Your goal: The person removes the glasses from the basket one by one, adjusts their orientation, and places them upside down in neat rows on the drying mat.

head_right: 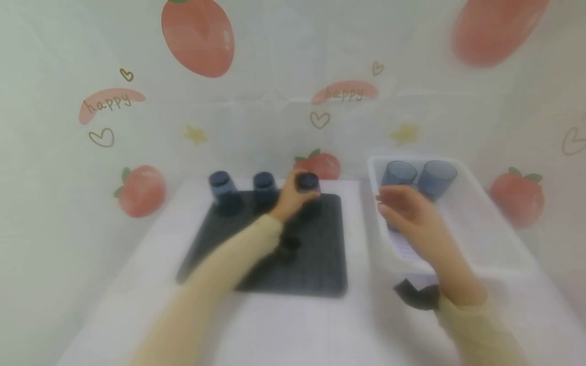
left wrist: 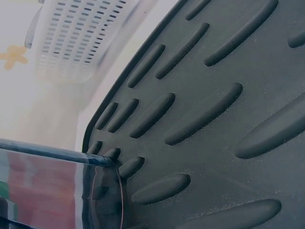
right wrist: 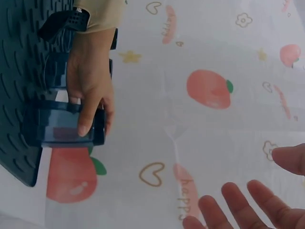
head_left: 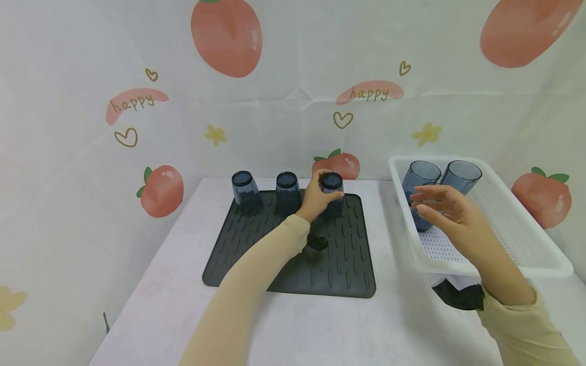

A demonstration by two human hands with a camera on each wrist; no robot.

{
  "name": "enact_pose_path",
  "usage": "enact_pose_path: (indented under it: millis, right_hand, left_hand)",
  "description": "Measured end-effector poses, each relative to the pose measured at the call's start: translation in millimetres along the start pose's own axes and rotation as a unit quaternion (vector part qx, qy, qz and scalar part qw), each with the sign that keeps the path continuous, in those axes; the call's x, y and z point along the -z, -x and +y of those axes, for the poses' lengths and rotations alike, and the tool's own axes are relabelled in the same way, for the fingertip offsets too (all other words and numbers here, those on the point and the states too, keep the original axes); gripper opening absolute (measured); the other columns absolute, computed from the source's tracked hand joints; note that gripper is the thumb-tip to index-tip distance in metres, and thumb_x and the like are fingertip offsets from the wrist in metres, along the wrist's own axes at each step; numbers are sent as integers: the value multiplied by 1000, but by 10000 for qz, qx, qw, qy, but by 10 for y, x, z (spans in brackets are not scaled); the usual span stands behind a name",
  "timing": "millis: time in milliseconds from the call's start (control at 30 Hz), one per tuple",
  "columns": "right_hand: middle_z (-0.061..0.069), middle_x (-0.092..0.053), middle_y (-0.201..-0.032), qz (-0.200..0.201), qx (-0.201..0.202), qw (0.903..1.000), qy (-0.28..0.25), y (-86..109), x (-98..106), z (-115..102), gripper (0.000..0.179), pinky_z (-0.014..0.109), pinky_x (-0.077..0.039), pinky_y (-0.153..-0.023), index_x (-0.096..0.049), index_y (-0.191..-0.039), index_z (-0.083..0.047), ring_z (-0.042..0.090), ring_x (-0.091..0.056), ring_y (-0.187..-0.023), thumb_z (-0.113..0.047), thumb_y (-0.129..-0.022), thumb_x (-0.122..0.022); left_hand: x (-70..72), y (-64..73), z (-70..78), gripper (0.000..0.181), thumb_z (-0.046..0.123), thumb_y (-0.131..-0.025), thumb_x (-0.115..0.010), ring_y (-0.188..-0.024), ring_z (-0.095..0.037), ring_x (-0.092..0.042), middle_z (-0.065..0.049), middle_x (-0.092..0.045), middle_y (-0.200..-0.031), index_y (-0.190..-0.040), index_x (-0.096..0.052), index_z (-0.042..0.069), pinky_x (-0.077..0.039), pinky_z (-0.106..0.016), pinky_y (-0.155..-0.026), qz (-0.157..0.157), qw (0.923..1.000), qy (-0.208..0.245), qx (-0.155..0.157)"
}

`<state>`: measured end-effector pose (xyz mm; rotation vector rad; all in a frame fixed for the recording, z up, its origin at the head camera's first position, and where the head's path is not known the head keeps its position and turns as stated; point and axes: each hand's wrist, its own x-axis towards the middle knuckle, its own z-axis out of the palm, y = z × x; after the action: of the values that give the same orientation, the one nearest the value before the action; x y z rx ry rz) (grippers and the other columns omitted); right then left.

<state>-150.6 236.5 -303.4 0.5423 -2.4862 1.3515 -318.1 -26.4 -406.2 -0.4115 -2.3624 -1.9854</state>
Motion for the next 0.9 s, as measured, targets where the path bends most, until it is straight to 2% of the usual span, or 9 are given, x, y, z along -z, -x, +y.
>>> enact_pose_path:
  millis: [167,333,467,633,733,900]
  right_hand:
    - [-18,-64,-114,372,52,9990,-252,-50,60,18,37,7,-46,-82,-55,-131,-11,-2,-61,-104,-3,-96,-58]
    - [-18,-64,-115,785,224,9958,-416,-103,102,26,39,7,-44,-83,-55,-131,-12,-5,-61,-105,0,-95,-57]
    - [-16,-64,-116,1035,349,9913,-731,-150,124,46,39,6,-46,-82,-56,-130,-11,-4,-61,-105,3,-94,-56]
    - [-11,-64,-118,1087,598,9819,-1433,-216,157,115,39,7,-49,-81,-56,-130,-7,1,-61,-108,7,-94,-54]
    - [-9,-64,-119,1101,624,9781,-1651,-243,174,157,39,7,-49,-82,-56,-130,-7,2,-60,-110,7,-94,-54]
    - [-5,-64,-120,1084,715,9686,-2119,-306,189,236,39,8,-49,-85,-56,-130,-5,5,-61,-111,8,-94,-53]
  left_hand:
    - [-1,-11,-11,65,7,-83,-76,-120,-23,-52,-8,-51,-135,-137,-41,15,-47,-38,-99,4,10000,11,-15]
    - [0,-1,4,64,6,-83,-76,-120,-23,-52,-9,-51,-135,-136,-41,14,-47,-38,-98,-15,10000,59,-10]
    - [13,71,129,63,3,-84,-74,-121,-27,-51,-13,-50,-136,-137,-40,10,-47,-40,-99,-59,10000,80,1]
    - [39,172,298,63,1,-85,-72,-123,-31,-50,-17,-48,-138,-139,-39,5,-46,-43,-100,-129,9999,46,5]
    - [30,157,266,63,1,-84,-73,-122,-30,-50,-16,-48,-138,-138,-40,6,-46,-43,-100,-101,9999,51,3]
    - [7,49,76,63,5,-83,-75,-121,-26,-51,-11,-49,-137,-136,-41,12,-47,-40,-100,-19,10000,8,-21]
